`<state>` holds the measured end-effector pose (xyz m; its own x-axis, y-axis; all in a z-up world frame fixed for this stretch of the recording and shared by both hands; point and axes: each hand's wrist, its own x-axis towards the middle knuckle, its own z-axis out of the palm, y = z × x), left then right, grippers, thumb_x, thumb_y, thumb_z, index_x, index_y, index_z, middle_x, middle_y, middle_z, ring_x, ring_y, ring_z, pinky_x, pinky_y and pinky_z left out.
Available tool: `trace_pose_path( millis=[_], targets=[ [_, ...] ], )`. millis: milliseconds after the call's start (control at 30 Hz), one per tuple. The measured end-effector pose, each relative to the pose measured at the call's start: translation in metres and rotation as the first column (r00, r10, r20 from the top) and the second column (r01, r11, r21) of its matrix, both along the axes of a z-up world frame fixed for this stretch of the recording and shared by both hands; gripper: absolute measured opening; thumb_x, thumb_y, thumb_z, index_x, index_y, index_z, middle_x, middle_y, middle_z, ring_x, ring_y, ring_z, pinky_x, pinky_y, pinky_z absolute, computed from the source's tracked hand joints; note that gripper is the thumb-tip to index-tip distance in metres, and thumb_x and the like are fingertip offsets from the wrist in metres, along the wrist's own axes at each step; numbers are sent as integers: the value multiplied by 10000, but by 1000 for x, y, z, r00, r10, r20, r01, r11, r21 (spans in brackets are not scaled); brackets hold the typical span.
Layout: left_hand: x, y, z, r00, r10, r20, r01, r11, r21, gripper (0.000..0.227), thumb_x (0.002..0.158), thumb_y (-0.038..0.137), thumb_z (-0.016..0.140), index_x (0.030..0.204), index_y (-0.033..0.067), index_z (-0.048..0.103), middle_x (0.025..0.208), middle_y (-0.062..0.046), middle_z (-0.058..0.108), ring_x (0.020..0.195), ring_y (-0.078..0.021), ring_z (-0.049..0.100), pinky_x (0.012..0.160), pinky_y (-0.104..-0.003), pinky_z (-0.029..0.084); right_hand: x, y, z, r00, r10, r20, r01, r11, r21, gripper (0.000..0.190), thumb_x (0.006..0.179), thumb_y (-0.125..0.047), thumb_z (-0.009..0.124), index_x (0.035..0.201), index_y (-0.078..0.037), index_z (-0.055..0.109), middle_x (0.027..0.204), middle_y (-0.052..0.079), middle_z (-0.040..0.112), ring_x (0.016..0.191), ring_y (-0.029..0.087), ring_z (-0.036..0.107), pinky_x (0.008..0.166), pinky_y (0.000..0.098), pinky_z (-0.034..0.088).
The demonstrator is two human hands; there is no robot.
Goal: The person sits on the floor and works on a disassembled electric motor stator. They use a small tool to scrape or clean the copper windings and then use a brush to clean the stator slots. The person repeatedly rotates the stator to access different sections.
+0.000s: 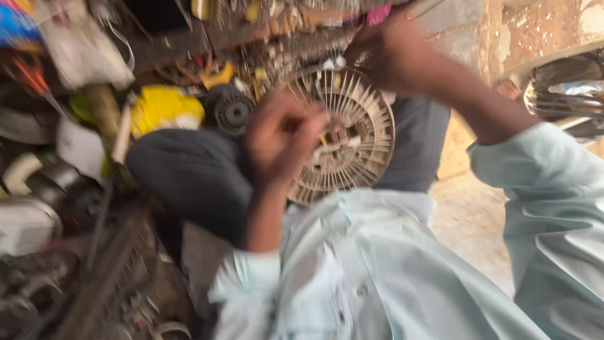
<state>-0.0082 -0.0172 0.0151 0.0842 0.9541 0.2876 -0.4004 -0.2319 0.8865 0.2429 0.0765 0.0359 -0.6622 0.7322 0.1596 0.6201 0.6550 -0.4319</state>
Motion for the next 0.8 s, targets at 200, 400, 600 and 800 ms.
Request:
trace_pose_path(
  millis=[200,400,600,800],
  targets=[
    [-6,83,-17,609,-295,-737,426,905,-10,121,899,206,852,910,107,783,844,-41,735,782,-161,699,742,-320,546,-23,-77,51,597,503,625,-244,856,-456,117,910,-225,694,870,-128,746,731,51,681,624,221,675,561,378,533],
    [-19,-29,5,572,99,-814,241,929,282,92,1030,136,769,1068,78,708,898,-47,669,781,-193,643,737,-393,523,-30,-39,52,949,287,-127,-309,927,-211,97,891,-167,747,900,-74,777,775,106,701,625,286,659,518,412,496],
    [0,11,4,993,29,-116,-21,997,69,145,943,110,779,974,34,659,887,-56,627,766,-171,590,710,-313,502,0,15,3,984,171,55,-173,984,30,49,906,-155,759,917,-108,749,834,81,671,774,279,669,672,407,528],
    [-12,84,-15,673,-298,-677,399,917,-6,154,872,197,867,899,98,752,850,-61,714,793,-193,698,720,-349,540,-11,-65,36,502,386,774,12,892,-453,167,864,-261,706,744,-146,726,702,41,654,642,223,654,609,375,493]
  ],
)
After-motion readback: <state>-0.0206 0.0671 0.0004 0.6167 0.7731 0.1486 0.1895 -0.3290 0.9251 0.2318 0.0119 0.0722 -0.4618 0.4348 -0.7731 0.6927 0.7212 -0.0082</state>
